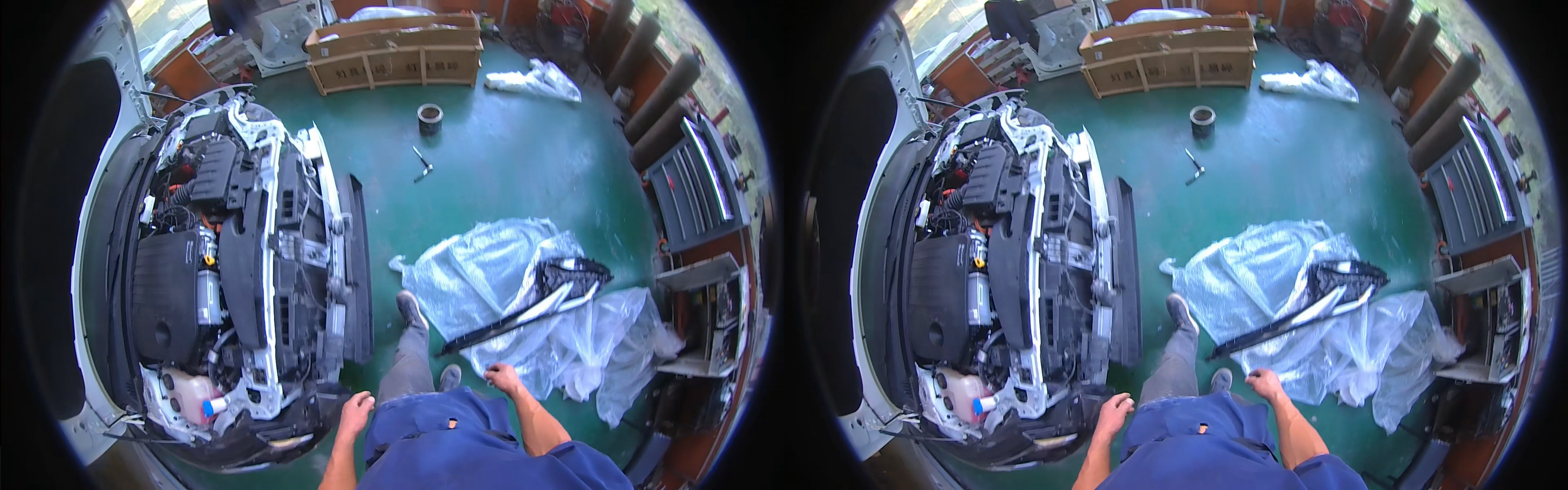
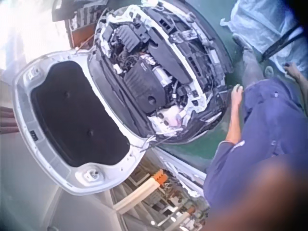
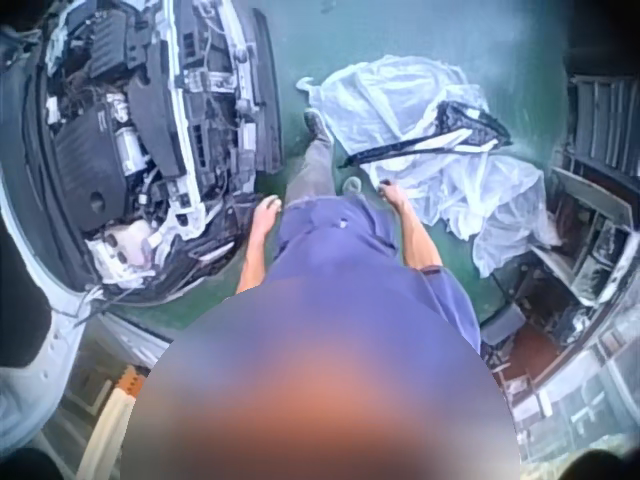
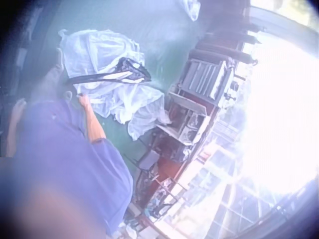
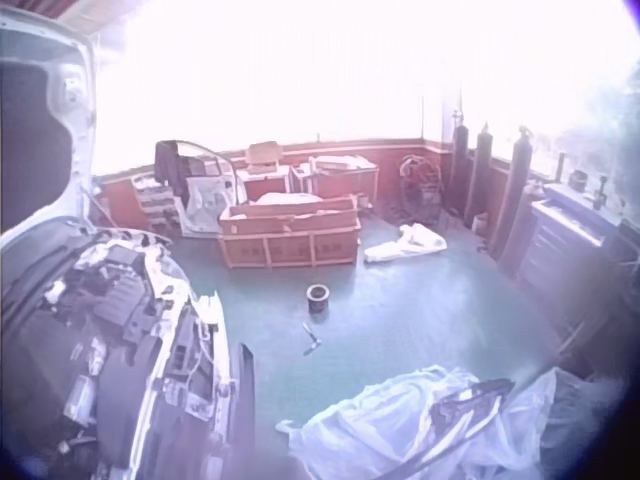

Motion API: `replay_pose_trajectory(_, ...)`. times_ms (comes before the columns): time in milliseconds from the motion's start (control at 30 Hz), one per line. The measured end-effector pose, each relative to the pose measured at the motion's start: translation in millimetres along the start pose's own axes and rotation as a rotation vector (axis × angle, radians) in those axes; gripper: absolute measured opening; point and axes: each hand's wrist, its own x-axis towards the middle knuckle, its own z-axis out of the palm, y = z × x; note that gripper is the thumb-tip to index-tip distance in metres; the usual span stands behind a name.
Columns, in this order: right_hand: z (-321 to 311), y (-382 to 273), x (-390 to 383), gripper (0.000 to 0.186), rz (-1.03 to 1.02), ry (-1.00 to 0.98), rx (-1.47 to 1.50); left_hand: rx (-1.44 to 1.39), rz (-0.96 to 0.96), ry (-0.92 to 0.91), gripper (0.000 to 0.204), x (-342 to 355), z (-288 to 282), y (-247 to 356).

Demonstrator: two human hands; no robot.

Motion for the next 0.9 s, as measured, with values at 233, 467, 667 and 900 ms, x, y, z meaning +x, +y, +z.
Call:
replay_pose_trajectory(233,-89,-84,67,0.022,0.128,0.13,-0.032,0.204,0.116,-0.08,0.053,172,-16,108)
replay_pose_trajectory(467,-166,-55,133,0.047,0.257,0.059,0.257,0.114,0.209,0.076,0.056,288,-89,229)
replay_pose_trajectory(667,-153,-98,192,0.042,0.037,-0.01,-0.276,0.008,0.128,0.059,0.057,344,-93,285)
replay_pose_trajectory(900,-176,-301,344,0.037,-0.022,-0.113,-0.145,0.07,0.0,-0.048,0.057,425,-28,292)
